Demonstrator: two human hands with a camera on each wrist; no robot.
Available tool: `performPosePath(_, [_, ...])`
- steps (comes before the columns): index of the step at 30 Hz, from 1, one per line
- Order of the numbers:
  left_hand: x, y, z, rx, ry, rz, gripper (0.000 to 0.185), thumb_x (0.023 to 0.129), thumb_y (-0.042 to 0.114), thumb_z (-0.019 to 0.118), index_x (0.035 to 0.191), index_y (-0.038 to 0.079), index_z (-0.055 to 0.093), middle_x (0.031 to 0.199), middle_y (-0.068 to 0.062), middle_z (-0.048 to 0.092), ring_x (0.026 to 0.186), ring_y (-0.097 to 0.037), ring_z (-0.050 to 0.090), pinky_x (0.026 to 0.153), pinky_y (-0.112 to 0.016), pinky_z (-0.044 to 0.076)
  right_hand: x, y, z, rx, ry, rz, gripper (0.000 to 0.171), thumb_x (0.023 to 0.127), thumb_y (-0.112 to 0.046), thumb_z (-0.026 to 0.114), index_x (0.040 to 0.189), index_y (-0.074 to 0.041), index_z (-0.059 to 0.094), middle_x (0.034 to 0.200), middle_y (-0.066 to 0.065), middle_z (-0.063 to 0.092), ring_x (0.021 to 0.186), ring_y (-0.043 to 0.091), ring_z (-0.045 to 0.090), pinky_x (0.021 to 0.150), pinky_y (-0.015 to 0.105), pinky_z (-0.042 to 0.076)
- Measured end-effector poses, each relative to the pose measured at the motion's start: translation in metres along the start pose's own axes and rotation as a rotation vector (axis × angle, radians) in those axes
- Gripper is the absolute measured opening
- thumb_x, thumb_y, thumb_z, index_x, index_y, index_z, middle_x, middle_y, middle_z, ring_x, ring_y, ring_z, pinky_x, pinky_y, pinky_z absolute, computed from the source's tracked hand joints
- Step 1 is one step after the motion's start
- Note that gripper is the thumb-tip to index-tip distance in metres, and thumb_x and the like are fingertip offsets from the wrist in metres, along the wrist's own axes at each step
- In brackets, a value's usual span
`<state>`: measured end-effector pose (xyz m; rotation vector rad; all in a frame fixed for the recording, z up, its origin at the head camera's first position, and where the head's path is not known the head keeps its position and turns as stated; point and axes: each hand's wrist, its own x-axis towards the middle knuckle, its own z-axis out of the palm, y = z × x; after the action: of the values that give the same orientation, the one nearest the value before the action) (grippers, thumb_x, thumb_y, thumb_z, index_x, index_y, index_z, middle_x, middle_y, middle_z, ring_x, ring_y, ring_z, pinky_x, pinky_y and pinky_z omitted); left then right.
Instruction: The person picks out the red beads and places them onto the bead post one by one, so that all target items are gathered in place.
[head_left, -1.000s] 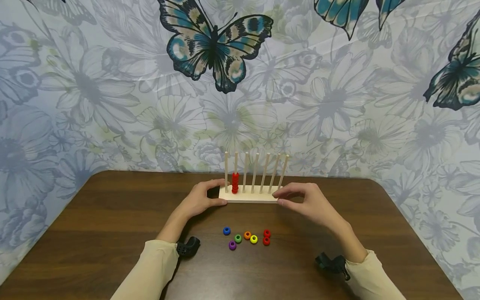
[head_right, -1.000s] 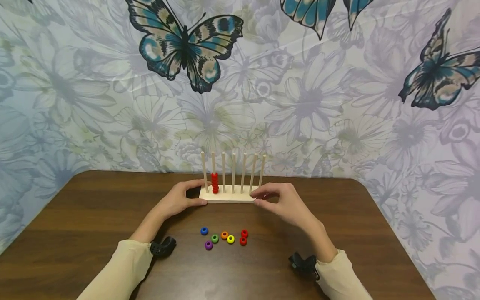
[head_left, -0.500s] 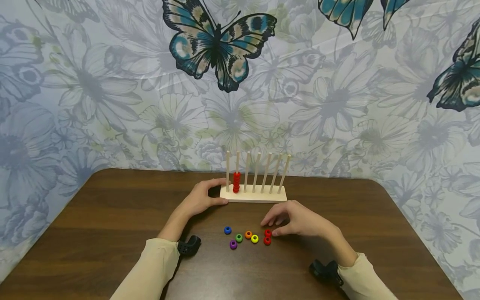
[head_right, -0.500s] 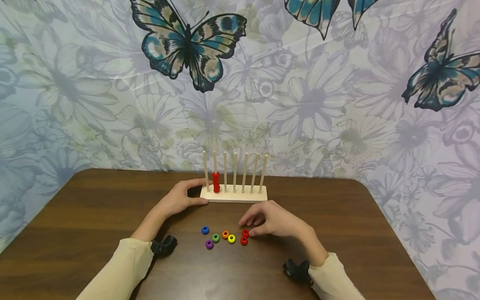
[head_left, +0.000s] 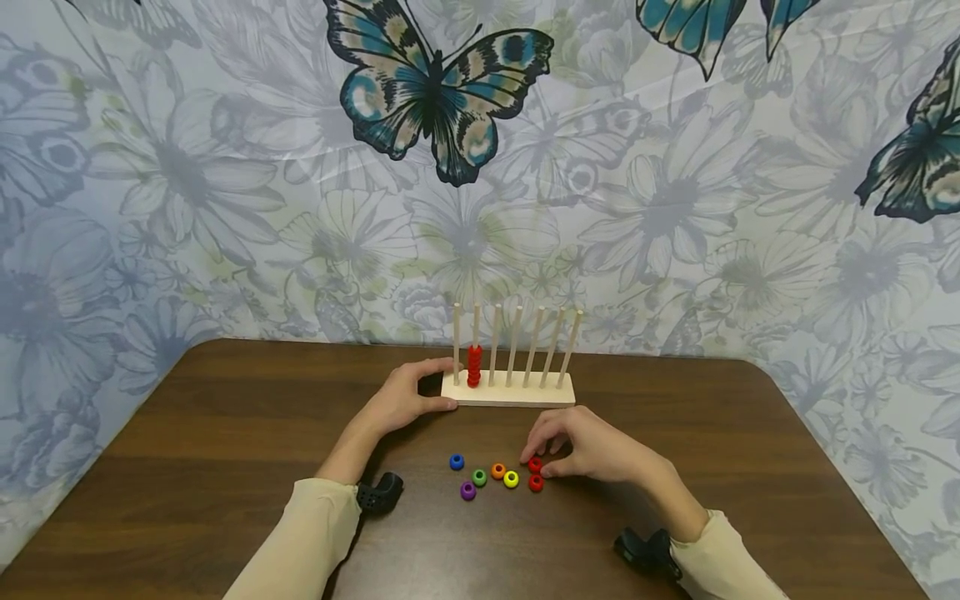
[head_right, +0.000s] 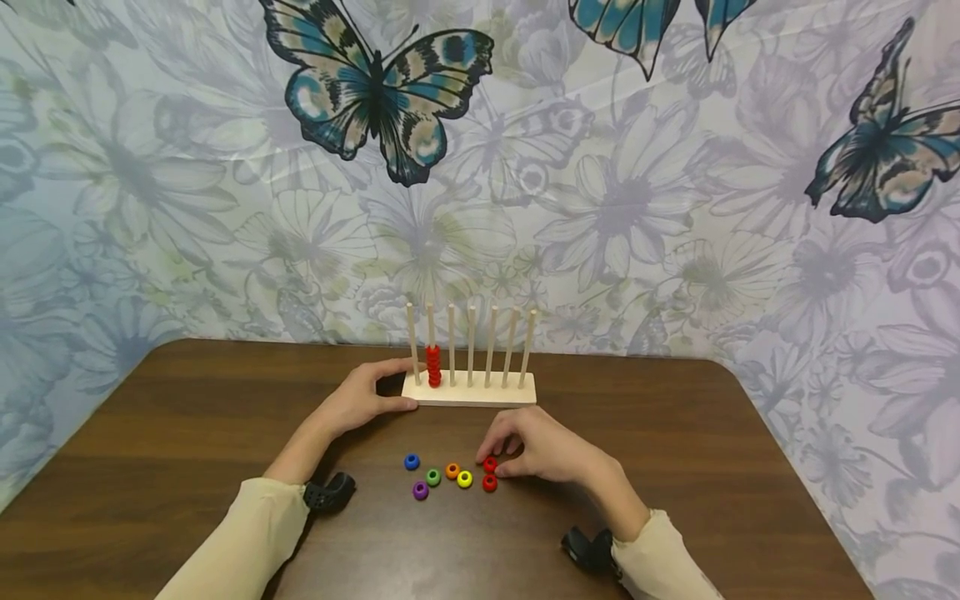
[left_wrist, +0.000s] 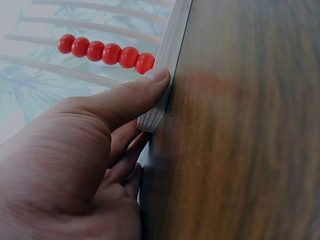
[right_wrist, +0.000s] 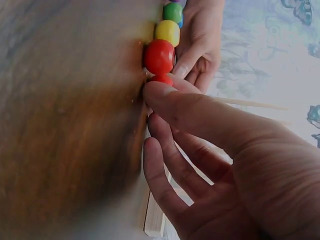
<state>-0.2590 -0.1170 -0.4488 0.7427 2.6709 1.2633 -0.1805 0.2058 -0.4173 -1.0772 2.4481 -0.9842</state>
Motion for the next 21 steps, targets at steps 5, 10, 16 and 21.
performPosePath(5, [0.001,-0.002,0.002,-0.009,-0.001,-0.009,0.061,0.082,0.03,0.081,0.138,0.017,0.059,0.141,-0.002,0.058,0.137,-0.026,0.046,0.114,-0.049,0.036,0.0,0.0,0.001,-0.042,0.032,0.021,0.022,0.086,-0.015,0.077,0.104,-0.026,0.075,0.104,-0.013,0.069,0.092,0.011,0.064,0.078,0.03,0.055])
performPosePath(10, [0.002,-0.002,0.004,-0.019,-0.009,-0.008,0.063,0.082,0.031,0.081,0.139,0.018,0.058,0.143,-0.003,0.056,0.139,-0.028,0.043,0.115,-0.051,0.034,-0.003,-0.002,-0.004,-0.026,0.119,0.078,0.018,0.087,-0.02,0.077,0.104,-0.025,0.075,0.099,-0.013,0.069,0.087,0.01,0.065,0.075,0.029,0.055])
performPosePath(16, [0.002,-0.001,0.004,-0.021,-0.009,-0.018,0.063,0.082,0.03,0.082,0.139,0.017,0.058,0.143,-0.003,0.056,0.139,-0.028,0.043,0.115,-0.052,0.033,0.002,-0.015,-0.019,-0.02,0.273,0.067,0.018,0.088,-0.019,0.077,0.105,-0.023,0.074,0.1,-0.011,0.071,0.089,0.008,0.069,0.079,0.031,0.058])
performPosePath(21, [0.003,-0.001,0.0,-0.016,-0.004,-0.027,0.063,0.081,0.031,0.083,0.139,0.019,0.059,0.143,-0.003,0.056,0.14,-0.028,0.042,0.116,-0.052,0.033,0.014,-0.031,-0.033,-0.063,0.382,0.035,0.024,0.087,-0.019,0.077,0.106,-0.032,0.072,0.101,-0.013,0.072,0.087,0.005,0.069,0.077,0.028,0.058])
